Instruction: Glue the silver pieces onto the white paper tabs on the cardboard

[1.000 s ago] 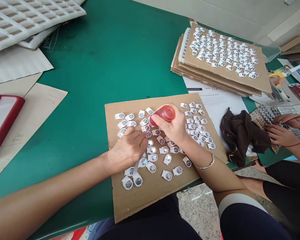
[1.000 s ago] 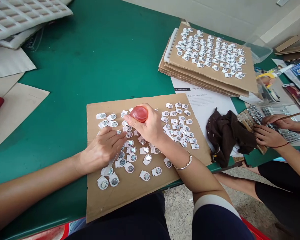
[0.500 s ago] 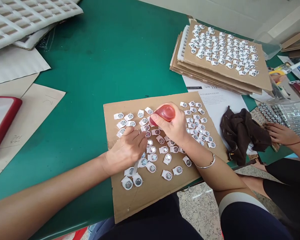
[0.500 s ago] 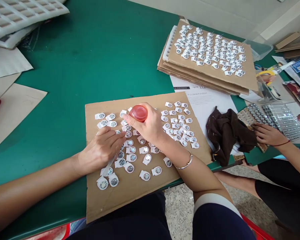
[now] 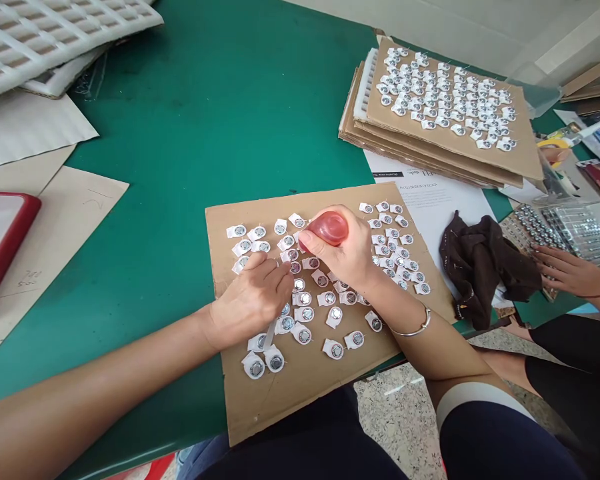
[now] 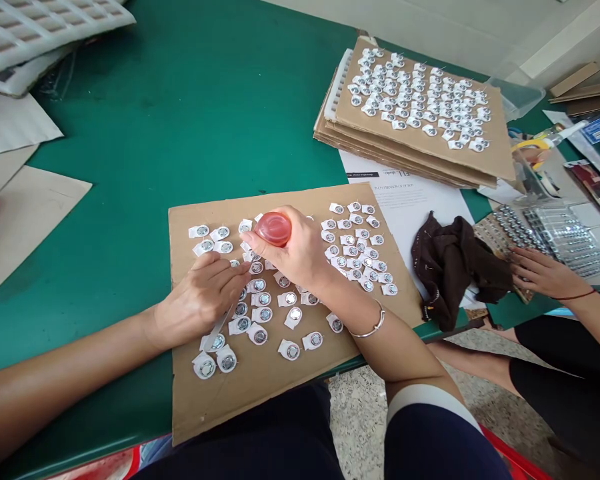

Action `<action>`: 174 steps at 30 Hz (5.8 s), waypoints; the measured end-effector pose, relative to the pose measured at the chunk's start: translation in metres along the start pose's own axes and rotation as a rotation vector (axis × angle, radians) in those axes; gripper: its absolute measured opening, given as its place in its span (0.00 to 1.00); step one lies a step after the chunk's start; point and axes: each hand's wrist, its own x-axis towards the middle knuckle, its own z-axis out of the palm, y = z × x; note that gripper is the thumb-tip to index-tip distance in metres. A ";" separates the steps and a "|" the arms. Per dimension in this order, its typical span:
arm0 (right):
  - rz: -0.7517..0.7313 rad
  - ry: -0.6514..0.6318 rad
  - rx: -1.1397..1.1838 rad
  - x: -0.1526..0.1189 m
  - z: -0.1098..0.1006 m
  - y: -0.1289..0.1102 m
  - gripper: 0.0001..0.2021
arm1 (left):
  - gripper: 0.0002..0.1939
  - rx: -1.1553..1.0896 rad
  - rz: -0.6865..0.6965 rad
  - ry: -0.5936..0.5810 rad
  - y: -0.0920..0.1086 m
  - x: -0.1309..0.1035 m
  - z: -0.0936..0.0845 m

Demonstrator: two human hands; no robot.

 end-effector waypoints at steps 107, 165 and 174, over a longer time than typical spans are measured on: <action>0.082 0.002 0.080 -0.042 -0.018 0.000 0.13 | 0.07 -0.476 -0.241 -0.105 -0.019 0.007 -0.015; 0.061 -0.029 0.124 -0.046 -0.015 -0.002 0.13 | 0.06 -0.880 -0.492 -0.084 -0.042 -0.001 -0.002; 0.060 -0.041 0.080 -0.045 -0.015 -0.003 0.13 | 0.06 -0.873 -0.506 -0.072 -0.041 -0.001 -0.002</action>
